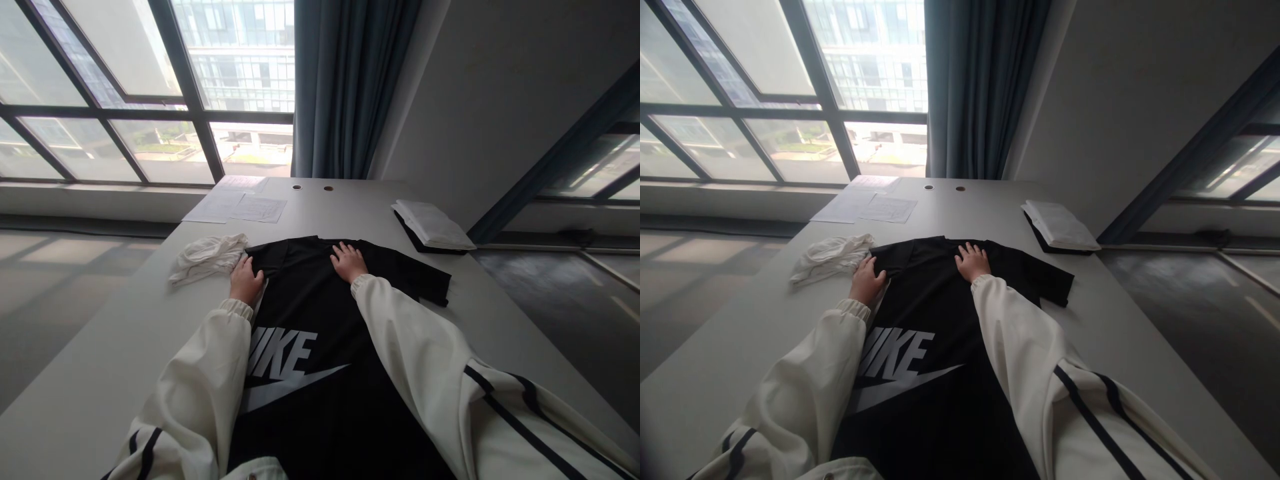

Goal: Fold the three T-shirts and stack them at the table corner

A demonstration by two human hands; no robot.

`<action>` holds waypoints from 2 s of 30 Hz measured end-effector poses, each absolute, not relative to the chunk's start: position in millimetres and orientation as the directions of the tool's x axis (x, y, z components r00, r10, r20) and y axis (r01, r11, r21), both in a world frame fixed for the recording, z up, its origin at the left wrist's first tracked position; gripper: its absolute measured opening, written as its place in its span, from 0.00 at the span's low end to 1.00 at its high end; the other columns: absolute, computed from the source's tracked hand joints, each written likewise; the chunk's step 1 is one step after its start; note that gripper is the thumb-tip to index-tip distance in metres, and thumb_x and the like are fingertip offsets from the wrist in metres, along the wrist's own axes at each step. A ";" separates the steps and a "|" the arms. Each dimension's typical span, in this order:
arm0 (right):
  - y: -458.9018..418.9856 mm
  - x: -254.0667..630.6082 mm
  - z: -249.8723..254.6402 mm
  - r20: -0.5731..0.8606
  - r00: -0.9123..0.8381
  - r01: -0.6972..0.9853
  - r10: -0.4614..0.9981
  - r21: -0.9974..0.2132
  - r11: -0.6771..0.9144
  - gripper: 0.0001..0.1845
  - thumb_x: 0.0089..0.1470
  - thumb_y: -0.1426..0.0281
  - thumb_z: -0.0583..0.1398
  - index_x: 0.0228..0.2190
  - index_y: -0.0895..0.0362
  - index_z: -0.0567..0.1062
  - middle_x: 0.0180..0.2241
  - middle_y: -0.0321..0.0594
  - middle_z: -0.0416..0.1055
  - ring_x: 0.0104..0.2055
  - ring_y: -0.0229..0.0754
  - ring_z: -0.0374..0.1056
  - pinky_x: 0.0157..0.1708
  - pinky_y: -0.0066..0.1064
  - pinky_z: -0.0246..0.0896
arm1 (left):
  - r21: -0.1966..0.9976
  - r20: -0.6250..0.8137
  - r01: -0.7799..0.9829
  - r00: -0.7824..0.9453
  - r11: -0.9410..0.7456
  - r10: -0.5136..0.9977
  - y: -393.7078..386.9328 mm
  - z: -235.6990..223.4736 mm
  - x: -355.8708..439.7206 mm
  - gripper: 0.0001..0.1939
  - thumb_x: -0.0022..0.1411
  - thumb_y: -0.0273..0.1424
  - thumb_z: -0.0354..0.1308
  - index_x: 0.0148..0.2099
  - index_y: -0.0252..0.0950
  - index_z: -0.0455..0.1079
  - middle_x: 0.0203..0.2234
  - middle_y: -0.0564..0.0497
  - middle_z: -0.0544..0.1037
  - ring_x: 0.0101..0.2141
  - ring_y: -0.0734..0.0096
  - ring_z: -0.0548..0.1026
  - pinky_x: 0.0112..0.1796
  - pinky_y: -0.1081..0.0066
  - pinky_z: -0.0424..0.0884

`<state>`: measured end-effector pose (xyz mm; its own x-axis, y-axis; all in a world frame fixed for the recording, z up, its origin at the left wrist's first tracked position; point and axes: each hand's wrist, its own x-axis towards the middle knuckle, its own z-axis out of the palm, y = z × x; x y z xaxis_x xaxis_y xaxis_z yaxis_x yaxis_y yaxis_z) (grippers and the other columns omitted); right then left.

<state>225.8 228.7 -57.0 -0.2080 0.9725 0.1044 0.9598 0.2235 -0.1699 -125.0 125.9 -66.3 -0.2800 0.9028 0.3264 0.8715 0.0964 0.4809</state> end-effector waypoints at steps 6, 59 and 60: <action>224.9 225.3 -55.9 0.120 -0.210 0.964 0.970 -0.142 0.226 0.33 0.72 0.54 0.44 0.70 0.52 0.65 0.74 0.43 0.53 0.74 0.56 0.51 0.72 0.51 0.43 | 0.593 0.421 0.804 -0.265 -0.042 0.868 128.7 -65.7 -129.7 0.34 0.62 0.34 0.59 0.69 0.28 0.63 0.66 0.31 0.66 0.68 0.48 0.63 0.69 0.52 0.60; 220.0 228.4 -44.1 0.106 -0.363 0.916 0.926 -0.141 0.376 0.31 0.73 0.56 0.46 0.70 0.53 0.65 0.74 0.39 0.54 0.75 0.51 0.51 0.73 0.47 0.44 | 0.290 0.199 0.756 0.552 -0.587 0.810 109.7 -3.4 -35.9 0.34 0.65 0.29 0.55 0.73 0.47 0.64 0.67 0.49 0.69 0.60 0.57 0.74 0.62 0.58 0.69; 219.9 228.4 -44.1 0.105 -0.364 0.916 0.926 -0.141 0.376 0.31 0.73 0.56 0.46 0.70 0.52 0.65 0.74 0.39 0.55 0.75 0.51 0.51 0.73 0.47 0.43 | 0.302 0.211 0.749 0.551 -0.590 0.807 110.1 -6.3 -36.5 0.36 0.64 0.29 0.55 0.74 0.47 0.61 0.69 0.49 0.67 0.60 0.57 0.74 0.62 0.59 0.70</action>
<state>228.4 219.9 -44.1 -0.3637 0.9256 0.1052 0.9158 0.3759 -0.1415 -36.5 110.1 -6.3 0.5512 0.8072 0.2111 0.7488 -0.5902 0.3017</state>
